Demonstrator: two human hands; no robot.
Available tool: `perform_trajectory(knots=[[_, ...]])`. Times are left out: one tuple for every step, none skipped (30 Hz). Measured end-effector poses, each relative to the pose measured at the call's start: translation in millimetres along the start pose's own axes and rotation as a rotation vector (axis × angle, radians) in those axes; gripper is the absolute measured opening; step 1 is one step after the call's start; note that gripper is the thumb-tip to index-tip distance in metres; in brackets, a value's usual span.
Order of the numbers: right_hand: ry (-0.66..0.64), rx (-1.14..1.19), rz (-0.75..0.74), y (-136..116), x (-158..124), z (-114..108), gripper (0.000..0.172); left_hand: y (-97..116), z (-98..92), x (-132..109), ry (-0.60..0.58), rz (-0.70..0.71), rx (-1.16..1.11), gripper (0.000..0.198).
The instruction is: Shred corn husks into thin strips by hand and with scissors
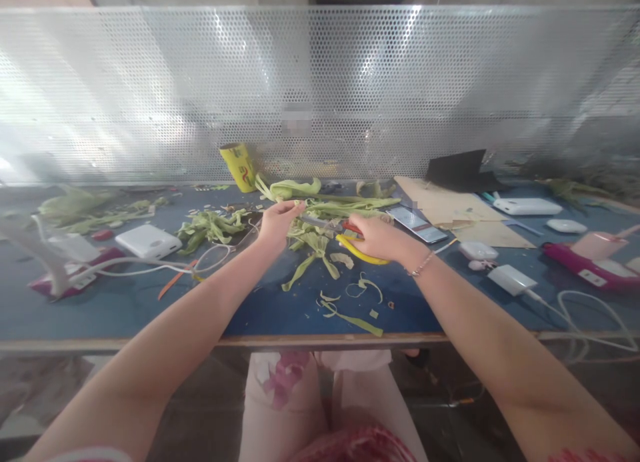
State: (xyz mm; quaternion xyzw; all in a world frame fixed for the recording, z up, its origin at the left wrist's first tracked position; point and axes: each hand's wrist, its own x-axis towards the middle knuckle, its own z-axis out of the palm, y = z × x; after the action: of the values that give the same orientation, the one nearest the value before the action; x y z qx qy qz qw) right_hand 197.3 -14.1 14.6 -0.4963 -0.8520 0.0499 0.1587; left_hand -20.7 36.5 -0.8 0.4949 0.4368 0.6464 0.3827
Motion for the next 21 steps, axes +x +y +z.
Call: perform_trajectory(knots=[[-0.006,0.009,0.001,-0.8,-0.3,-0.7,0.031,0.2,0.0,0.0,0.000,-0.006,0.015,0.032],[-0.011,0.018,0.003,-1.5,-0.7,-1.5,0.031,0.3,-0.2,0.1,-0.002,-0.011,0.027,0.033],[-0.016,0.026,0.007,-2.3,-1.0,-2.4,0.031,0.4,-0.4,0.2,-0.007,-0.014,0.035,0.034],[-0.020,0.036,0.011,-3.0,-1.4,-3.2,0.032,0.4,-0.6,0.3,-0.013,-0.017,0.038,0.034],[-0.024,0.045,0.016,-3.7,-1.6,-4.0,0.032,0.3,-0.8,0.4,-0.019,-0.019,0.035,0.034],[-0.028,0.054,0.020,-4.3,-1.8,-4.7,0.033,0.1,-1.0,0.6,-0.022,-0.020,0.031,0.034],[-0.029,0.061,0.024,-5.0,-1.9,-5.4,0.033,-0.2,-1.2,0.7,-0.023,-0.022,0.027,0.034],[-0.029,0.068,0.026,-5.5,-2.0,-5.9,0.034,-0.6,-1.3,0.8,-0.024,-0.025,0.026,0.034],[-0.028,0.073,0.026,-5.9,-1.9,-6.3,0.034,-0.9,-1.5,0.8,-0.025,-0.028,0.028,0.034],[-0.027,0.074,0.027,-6.2,-1.8,-6.7,0.034,-1.2,-1.5,0.8,-0.027,-0.031,0.031,0.033],[-0.025,0.071,0.028,-6.2,-1.7,-6.9,0.034,-1.5,-1.6,0.8,-0.028,-0.034,0.031,0.033],[-0.023,0.066,0.029,-6.1,-1.5,-6.9,0.034,-1.7,-1.7,0.8,-0.030,-0.040,0.031,0.033],[-0.021,0.058,0.029,-5.7,-1.2,-6.9,0.033,-1.9,-1.7,0.8,-0.030,-0.045,0.030,0.033],[-0.019,0.050,0.026,-5.2,-1.0,-6.7,0.033,-2.0,-1.8,0.8,-0.030,-0.051,0.028,0.034],[-0.015,0.042,0.022,-4.6,-0.6,-6.4,0.033,-2.2,-1.9,0.9,-0.030,-0.056,0.026,0.034],[-0.012,0.032,0.019,-3.9,-0.3,-6.0,0.033,-2.5,-2.0,1.1,-0.029,-0.060,0.027,0.034],[-0.008,0.022,0.018,-3.3,0.1,-5.6,0.033,-2.9,-2.2,1.4,-0.027,-0.059,0.030,0.034],[-0.006,0.012,0.019,-2.8,0.4,-5.2,0.034,-3.4,-2.4,1.9,-0.025,-0.057,0.035,0.034],[-0.003,0.004,0.019,-2.5,0.6,-4.9,0.034,-4.0,-2.7,2.4,-0.023,-0.052,0.043,0.034],[0.000,-0.004,0.020,-2.5,0.8,-4.7,0.034,-4.7,-3.0,3.0,-0.020,-0.045,0.053,0.034],[0.004,-0.012,0.020,-2.7,0.8,-4.6,0.033,-5.3,-3.4,3.5,-0.018,-0.039,0.065,0.035]])
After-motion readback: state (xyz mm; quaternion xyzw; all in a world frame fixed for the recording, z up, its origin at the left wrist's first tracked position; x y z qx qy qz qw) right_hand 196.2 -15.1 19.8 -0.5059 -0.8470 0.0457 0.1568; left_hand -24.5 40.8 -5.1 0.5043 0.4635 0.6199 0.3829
